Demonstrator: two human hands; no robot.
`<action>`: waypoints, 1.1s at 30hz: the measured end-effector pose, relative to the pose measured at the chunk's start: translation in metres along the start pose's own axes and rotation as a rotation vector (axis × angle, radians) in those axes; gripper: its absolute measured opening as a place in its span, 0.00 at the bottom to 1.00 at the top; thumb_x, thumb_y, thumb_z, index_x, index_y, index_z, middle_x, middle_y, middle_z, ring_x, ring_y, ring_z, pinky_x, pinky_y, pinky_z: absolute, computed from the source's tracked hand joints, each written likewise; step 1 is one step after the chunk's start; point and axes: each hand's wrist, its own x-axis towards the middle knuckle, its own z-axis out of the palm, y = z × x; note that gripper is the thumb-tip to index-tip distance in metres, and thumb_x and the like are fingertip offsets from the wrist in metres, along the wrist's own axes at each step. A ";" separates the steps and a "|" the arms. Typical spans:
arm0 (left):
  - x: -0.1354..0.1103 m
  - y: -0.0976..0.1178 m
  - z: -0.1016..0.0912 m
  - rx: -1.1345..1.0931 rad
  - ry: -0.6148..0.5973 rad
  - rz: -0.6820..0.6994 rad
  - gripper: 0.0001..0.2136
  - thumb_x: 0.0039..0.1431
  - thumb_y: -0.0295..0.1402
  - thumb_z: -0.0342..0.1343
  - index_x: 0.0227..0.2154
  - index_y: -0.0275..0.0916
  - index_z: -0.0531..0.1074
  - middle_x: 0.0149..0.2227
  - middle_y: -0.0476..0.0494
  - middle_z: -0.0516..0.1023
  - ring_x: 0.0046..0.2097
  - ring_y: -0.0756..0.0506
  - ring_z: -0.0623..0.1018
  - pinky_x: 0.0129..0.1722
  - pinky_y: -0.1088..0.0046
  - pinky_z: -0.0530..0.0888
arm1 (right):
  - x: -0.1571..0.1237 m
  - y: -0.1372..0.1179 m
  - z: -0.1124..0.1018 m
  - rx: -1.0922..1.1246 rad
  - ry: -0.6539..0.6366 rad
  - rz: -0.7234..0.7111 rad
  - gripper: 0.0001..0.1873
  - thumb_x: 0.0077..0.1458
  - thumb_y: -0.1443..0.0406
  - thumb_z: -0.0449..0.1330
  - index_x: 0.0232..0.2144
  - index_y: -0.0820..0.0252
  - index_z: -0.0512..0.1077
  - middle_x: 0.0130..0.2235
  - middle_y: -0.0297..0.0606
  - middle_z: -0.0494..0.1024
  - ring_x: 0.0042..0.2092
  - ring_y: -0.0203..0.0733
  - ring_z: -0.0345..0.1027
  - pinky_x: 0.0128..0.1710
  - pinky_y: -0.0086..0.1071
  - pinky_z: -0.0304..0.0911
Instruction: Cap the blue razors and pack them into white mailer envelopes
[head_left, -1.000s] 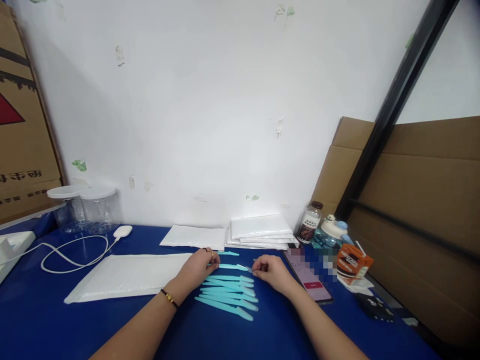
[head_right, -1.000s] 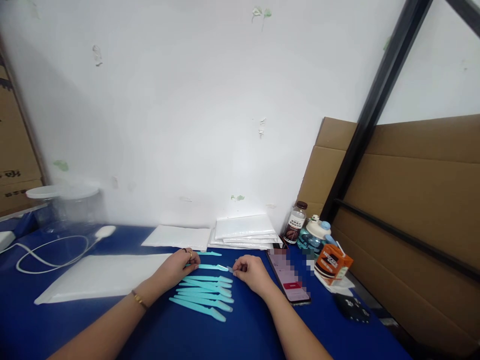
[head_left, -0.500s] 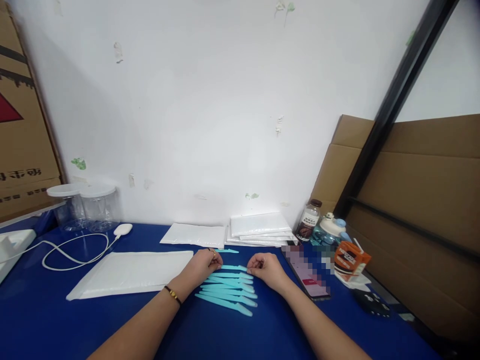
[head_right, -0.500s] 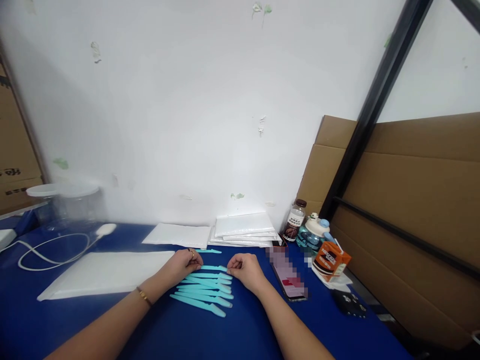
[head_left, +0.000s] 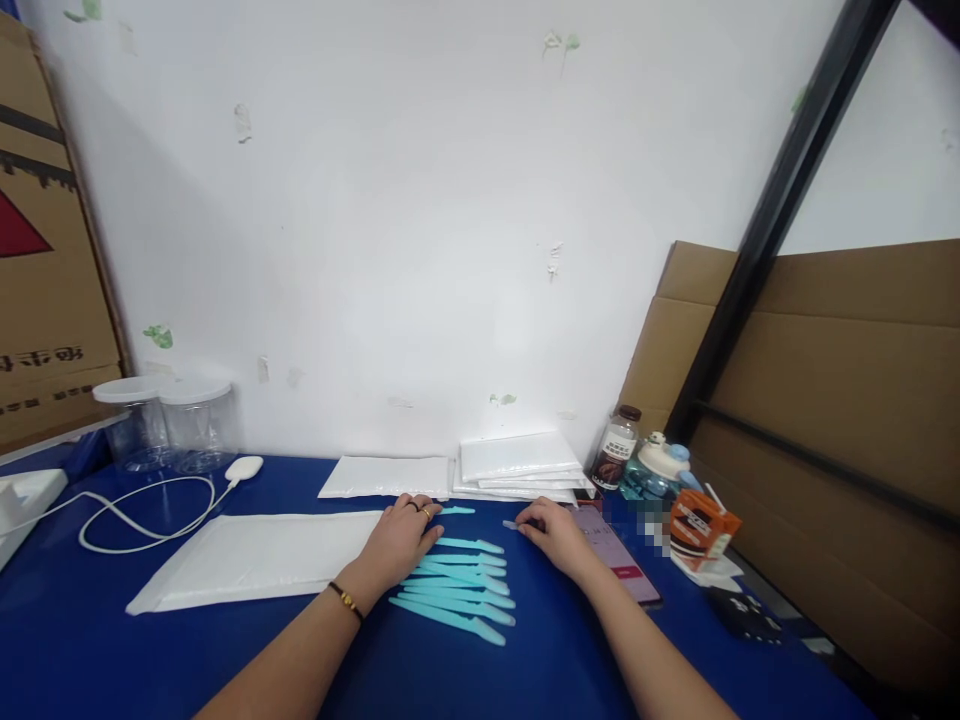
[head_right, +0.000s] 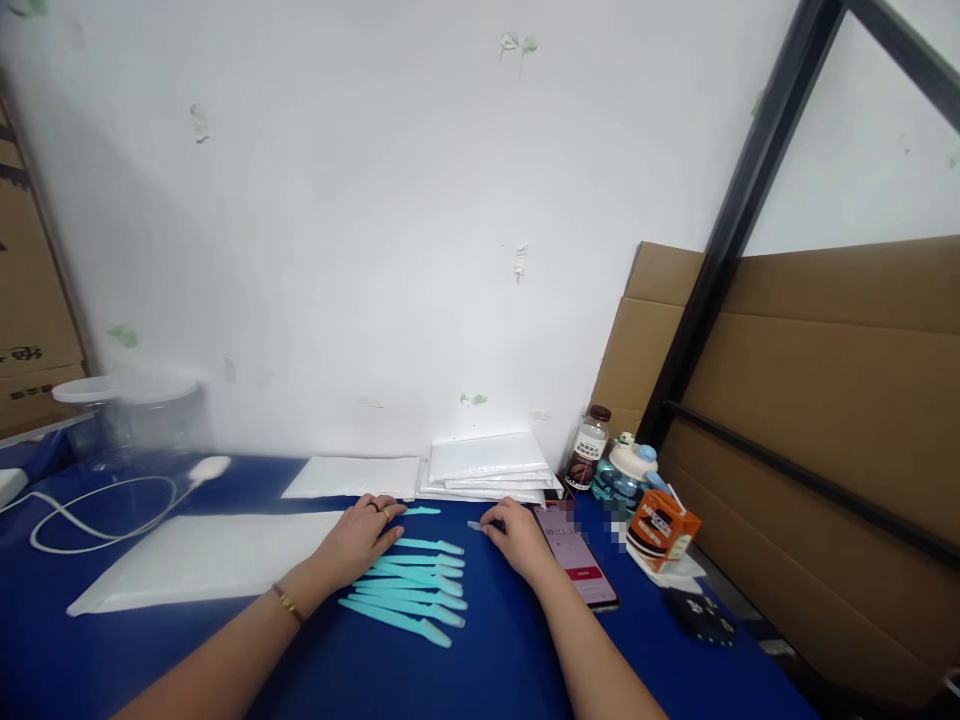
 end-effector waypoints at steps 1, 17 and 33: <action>0.000 0.000 0.000 -0.027 -0.006 -0.007 0.15 0.59 0.39 0.45 0.46 0.43 0.69 0.47 0.44 0.70 0.49 0.42 0.66 0.49 0.65 0.62 | 0.000 -0.002 0.003 0.011 -0.005 0.000 0.07 0.49 0.67 0.57 0.29 0.59 0.76 0.32 0.37 0.73 0.33 0.38 0.66 0.35 0.29 0.60; 0.004 0.014 0.003 -0.217 -0.010 -0.159 0.06 0.51 0.31 0.51 0.29 0.40 0.72 0.33 0.48 0.74 0.37 0.48 0.72 0.36 0.75 0.65 | -0.002 -0.031 0.023 0.124 -0.074 0.039 0.05 0.45 0.64 0.61 0.25 0.60 0.75 0.26 0.34 0.72 0.27 0.34 0.62 0.26 0.26 0.56; 0.006 0.019 0.009 -0.277 0.005 -0.243 0.05 0.48 0.32 0.54 0.26 0.40 0.74 0.29 0.49 0.74 0.34 0.49 0.72 0.32 0.76 0.64 | 0.000 -0.028 0.024 0.165 -0.083 0.074 0.06 0.43 0.63 0.62 0.24 0.60 0.75 0.25 0.33 0.74 0.26 0.34 0.62 0.25 0.25 0.55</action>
